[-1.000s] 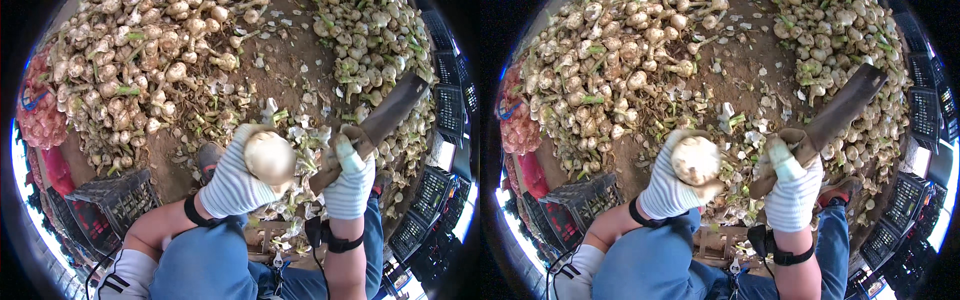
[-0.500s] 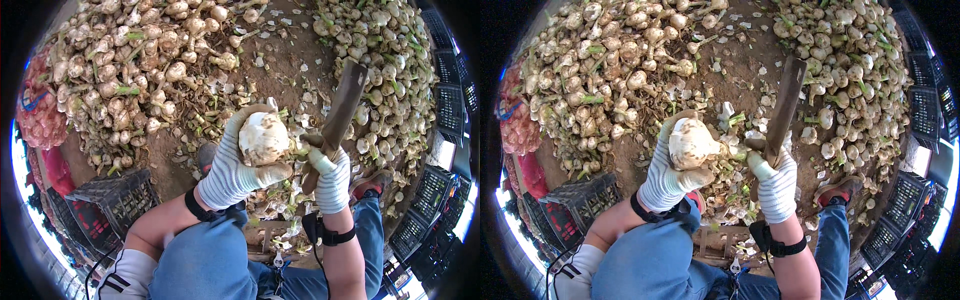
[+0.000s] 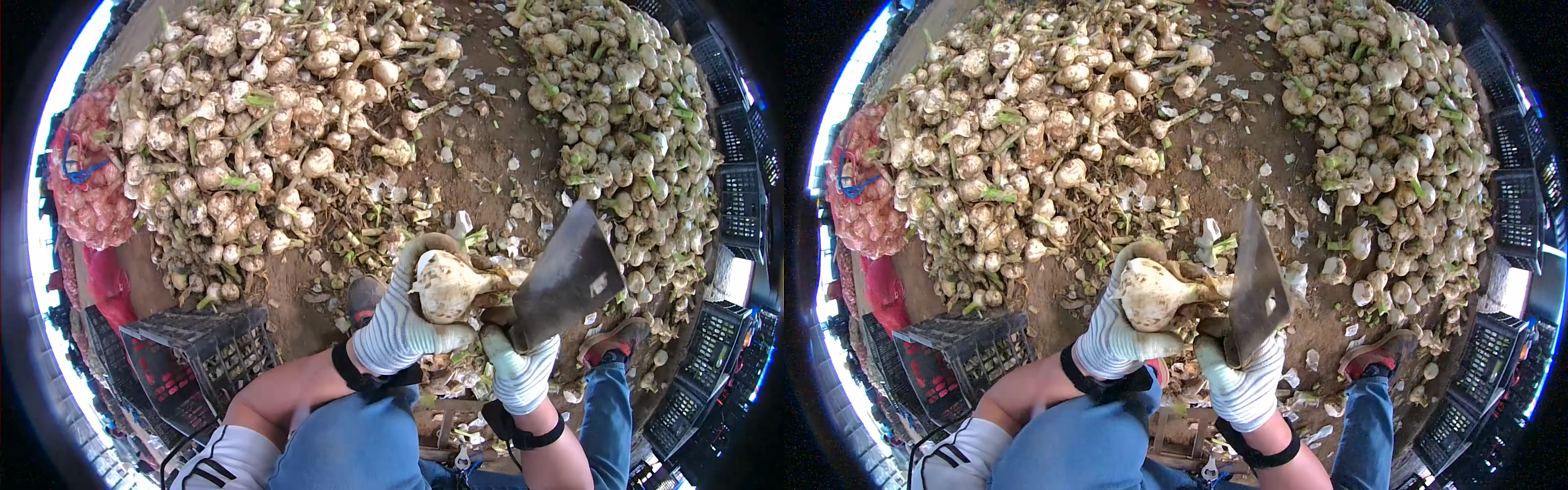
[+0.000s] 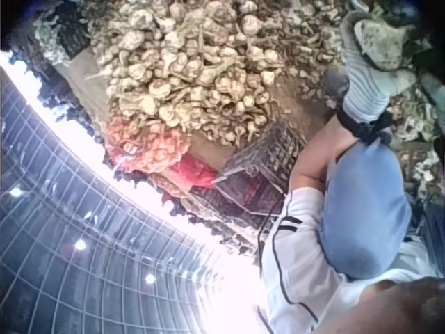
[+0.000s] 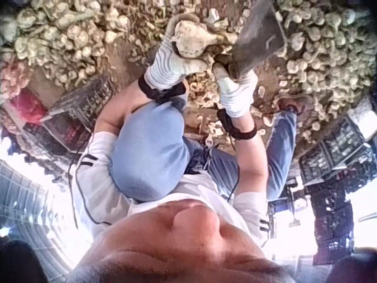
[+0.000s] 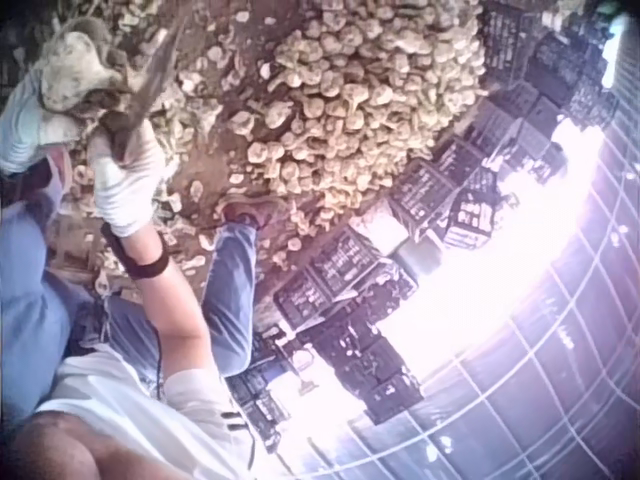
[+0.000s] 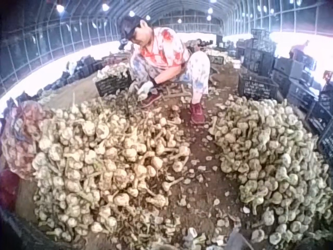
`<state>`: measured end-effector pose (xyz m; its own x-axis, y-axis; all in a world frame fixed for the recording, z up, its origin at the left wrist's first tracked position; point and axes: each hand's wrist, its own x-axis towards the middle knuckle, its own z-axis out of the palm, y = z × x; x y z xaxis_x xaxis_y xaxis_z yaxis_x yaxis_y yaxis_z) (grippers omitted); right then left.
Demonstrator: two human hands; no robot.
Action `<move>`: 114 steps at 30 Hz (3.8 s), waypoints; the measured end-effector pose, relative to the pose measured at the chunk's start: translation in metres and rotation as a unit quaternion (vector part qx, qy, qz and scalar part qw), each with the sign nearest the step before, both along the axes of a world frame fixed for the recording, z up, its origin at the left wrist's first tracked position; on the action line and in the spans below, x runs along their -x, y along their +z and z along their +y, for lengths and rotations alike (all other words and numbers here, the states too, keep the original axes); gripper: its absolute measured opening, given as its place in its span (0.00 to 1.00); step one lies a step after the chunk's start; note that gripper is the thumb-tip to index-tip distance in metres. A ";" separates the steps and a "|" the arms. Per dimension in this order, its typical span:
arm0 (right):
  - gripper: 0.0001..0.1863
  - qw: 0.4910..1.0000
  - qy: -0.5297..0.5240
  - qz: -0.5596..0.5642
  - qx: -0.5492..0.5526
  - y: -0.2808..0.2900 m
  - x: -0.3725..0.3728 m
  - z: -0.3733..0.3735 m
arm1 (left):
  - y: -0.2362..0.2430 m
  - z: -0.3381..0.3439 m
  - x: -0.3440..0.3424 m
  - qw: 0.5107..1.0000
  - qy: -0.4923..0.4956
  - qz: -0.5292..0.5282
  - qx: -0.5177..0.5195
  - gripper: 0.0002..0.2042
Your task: The person sits on the ground and uses a knife to trim the stems and roots off a pile of harvested root vegetables. They repeatedly pick up a vegetable, cut the ends, and toss the trimmed item into a separate pile.
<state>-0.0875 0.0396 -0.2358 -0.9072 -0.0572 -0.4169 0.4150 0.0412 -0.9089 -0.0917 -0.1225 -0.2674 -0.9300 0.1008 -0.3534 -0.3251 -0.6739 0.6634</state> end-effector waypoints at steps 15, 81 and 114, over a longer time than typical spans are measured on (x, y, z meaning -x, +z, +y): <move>0.10 0.970 0.117 -0.101 -0.187 -0.110 -0.064 0.033 | 0.025 -0.012 0.010 0.995 -0.027 -0.007 -0.097 0.42; 0.10 0.962 0.065 0.092 -0.250 -0.014 0.004 0.034 | -0.015 0.018 0.040 0.930 -0.210 0.104 0.281 0.32; 0.13 0.796 0.372 0.276 -0.390 0.033 0.021 0.036 | 0.012 0.003 0.019 0.890 -0.198 0.195 0.361 0.28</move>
